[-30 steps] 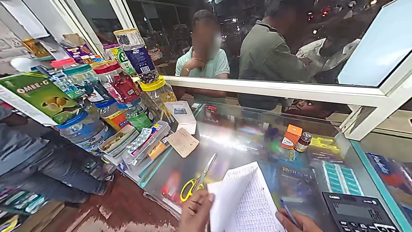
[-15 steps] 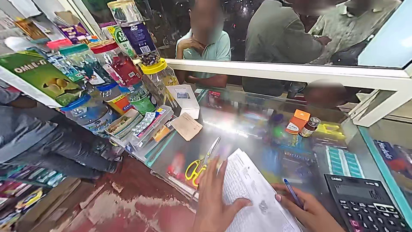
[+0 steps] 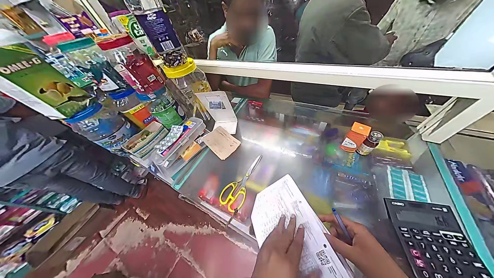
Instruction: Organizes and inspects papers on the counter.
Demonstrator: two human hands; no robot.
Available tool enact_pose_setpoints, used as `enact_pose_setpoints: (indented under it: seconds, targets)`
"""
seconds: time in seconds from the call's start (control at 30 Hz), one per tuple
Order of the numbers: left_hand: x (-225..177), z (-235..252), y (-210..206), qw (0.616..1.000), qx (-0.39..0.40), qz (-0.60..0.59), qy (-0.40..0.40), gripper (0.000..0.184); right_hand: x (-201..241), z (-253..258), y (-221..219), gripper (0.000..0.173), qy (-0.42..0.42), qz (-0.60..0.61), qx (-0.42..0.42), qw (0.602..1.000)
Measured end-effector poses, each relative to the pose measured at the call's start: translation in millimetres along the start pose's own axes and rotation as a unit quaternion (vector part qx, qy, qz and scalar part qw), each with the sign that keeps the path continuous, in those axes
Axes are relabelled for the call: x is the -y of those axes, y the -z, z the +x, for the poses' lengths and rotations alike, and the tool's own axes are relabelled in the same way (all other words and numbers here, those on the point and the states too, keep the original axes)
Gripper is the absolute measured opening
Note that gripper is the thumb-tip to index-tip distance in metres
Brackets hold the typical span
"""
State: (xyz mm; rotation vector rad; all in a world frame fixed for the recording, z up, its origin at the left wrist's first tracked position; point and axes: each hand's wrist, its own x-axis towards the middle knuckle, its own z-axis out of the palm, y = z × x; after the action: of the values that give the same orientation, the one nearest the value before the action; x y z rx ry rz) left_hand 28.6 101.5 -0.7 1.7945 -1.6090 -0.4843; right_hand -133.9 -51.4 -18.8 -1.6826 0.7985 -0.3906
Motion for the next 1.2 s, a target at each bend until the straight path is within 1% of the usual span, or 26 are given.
enact_pose_setpoints:
  seconds: [0.07, 0.1, 0.13, 0.2, 0.27, 0.33, 0.4, 0.47, 0.53, 0.57, 0.6, 0.67, 0.7, 0.73, 0.77, 0.83, 0.9, 1.0, 1.07, 1.2]
  targets:
    - [-1, -2, -9, 0.999, 0.029, 0.004, -0.014, 0.088, -1, -1, -1, 0.031, 0.004, 0.003, -0.005, 1.000]
    - [-2, -2, -18, 0.999, 0.026, 0.017, -0.027, 0.094, 0, -1, -2, 0.032, 0.007, 0.000, -0.008, 1.000]
    - [-2, -2, -25, 0.999, 0.023, 0.030, -0.036, 0.093, 1, -1, -3, 0.032, 0.010, -0.003, -0.010, 1.000]
    - [-3, -3, -28, 0.999, 0.015, 0.023, -0.045, 0.075, 2, -1, -4, 0.032, 0.008, -0.008, -0.019, 1.000]
    - [-3, -5, -20, 0.997, -0.009, -0.034, -0.065, 0.049, 1, -2, -2, 0.033, 0.000, -0.006, -0.026, 1.000]
    - [-5, -9, -10, 0.993, -0.019, -0.095, -0.064, 0.030, -1, -2, 1, 0.032, -0.011, 0.000, -0.025, 1.000]
    - [-3, -10, -2, 0.989, -0.022, -0.138, -0.047, 0.022, -2, -3, 3, 0.032, -0.015, 0.001, -0.020, 1.000]
    - [2, -8, 2, 0.982, -0.036, -0.179, -0.039, 0.019, -3, -5, 4, 0.032, -0.018, 0.002, -0.018, 1.000]
    - [7, -9, 9, 0.977, -0.092, -0.193, 0.002, 0.017, -4, -6, 6, 0.031, -0.029, 0.007, -0.019, 0.999]
    - [13, -10, 15, 0.970, -0.143, -0.194, 0.028, 0.016, -4, -7, 7, 0.031, -0.034, 0.006, -0.019, 0.999]
    - [22, -11, 24, 0.958, -0.207, -0.191, 0.054, 0.015, -6, -8, 9, 0.031, -0.038, 0.002, -0.019, 0.999]
    - [51, -10, 53, 0.919, -0.335, -0.176, 0.111, 0.012, -10, -10, 15, 0.031, -0.042, -0.011, -0.020, 0.999]
    - [68, -9, 69, 0.902, -0.372, -0.172, 0.134, 0.010, -13, -10, 18, 0.031, -0.041, -0.018, -0.017, 0.999]
    - [85, -8, 83, 0.893, -0.385, -0.177, 0.152, 0.010, -15, -11, 21, 0.029, -0.038, -0.025, -0.014, 0.999]
    - [100, -7, 94, 0.891, -0.377, -0.191, 0.165, 0.010, -16, -11, 23, 0.026, -0.034, -0.033, -0.008, 0.999]
    - [124, -5, 105, 0.908, -0.329, -0.192, 0.173, 0.011, -18, -10, 27, 0.024, -0.018, -0.047, 0.013, 0.999]
    - [135, -1, 113, 0.926, -0.286, -0.178, 0.169, 0.011, -22, -9, 31, 0.025, -0.013, -0.057, 0.027, 0.998]
    - [142, 7, 126, 0.943, -0.253, -0.148, 0.158, 0.011, -22, -8, 37, 0.026, -0.019, -0.069, 0.037, 0.997]
    - [148, 14, 133, 0.946, -0.257, -0.123, 0.155, 0.013, -22, -8, 39, 0.026, -0.028, -0.073, 0.040, 0.996]
    - [158, 23, 137, 0.930, -0.311, -0.121, 0.155, 0.013, -19, -9, 46, 0.024, -0.060, -0.045, 0.027, 0.997]
